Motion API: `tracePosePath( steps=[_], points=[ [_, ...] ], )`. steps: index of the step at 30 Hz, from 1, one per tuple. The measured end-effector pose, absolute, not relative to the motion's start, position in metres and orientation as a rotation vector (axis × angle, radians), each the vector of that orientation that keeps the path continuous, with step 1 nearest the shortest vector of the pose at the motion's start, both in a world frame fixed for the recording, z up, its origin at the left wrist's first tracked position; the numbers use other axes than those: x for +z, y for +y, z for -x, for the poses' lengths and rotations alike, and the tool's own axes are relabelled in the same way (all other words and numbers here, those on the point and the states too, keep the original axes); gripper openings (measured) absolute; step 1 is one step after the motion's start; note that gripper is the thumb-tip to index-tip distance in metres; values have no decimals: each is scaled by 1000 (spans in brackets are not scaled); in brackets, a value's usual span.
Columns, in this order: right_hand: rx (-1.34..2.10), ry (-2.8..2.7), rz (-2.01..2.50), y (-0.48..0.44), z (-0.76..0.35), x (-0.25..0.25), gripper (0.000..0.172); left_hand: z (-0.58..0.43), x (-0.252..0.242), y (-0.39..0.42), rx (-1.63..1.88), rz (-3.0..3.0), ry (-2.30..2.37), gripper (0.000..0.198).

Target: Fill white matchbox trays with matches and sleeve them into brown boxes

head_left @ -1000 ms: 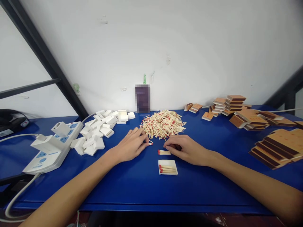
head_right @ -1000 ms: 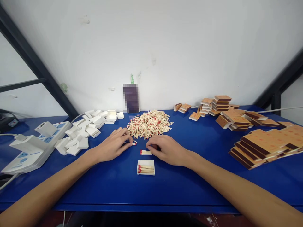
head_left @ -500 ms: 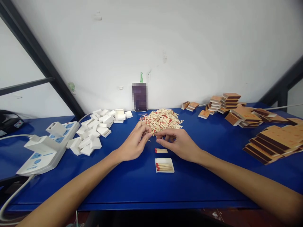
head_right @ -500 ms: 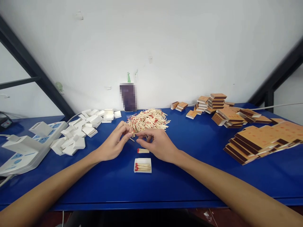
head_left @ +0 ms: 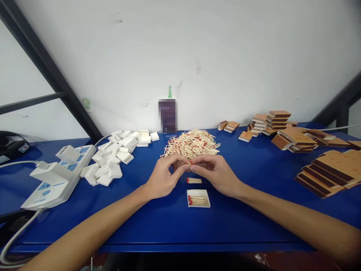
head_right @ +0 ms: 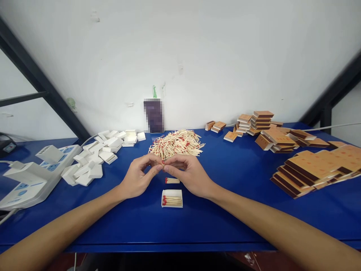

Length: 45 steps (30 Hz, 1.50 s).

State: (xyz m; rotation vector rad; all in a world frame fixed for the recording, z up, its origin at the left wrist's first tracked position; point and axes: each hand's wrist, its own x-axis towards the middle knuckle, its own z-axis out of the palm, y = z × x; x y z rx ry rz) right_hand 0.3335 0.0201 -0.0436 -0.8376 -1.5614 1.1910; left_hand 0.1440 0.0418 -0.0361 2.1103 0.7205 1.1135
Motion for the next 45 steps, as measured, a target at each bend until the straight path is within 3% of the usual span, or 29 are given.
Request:
tracePosePath(
  steps=[5,16,24,45],
  points=[
    [1141,-1645,871,19,-334,-44,25,-143,-34,42,1160,-2151,743,15],
    [524,-2180,1176,28,-359,-40,16,-105,-35,73,989,-2352,976,18],
    [466,-2354,1126,29,-360,-46,23,-98,-48,79,926,-2486,907,18],
    [414,-2334,1123,27,-361,-45,19,-96,-41,88,494,-3022,921,25]
  ],
)
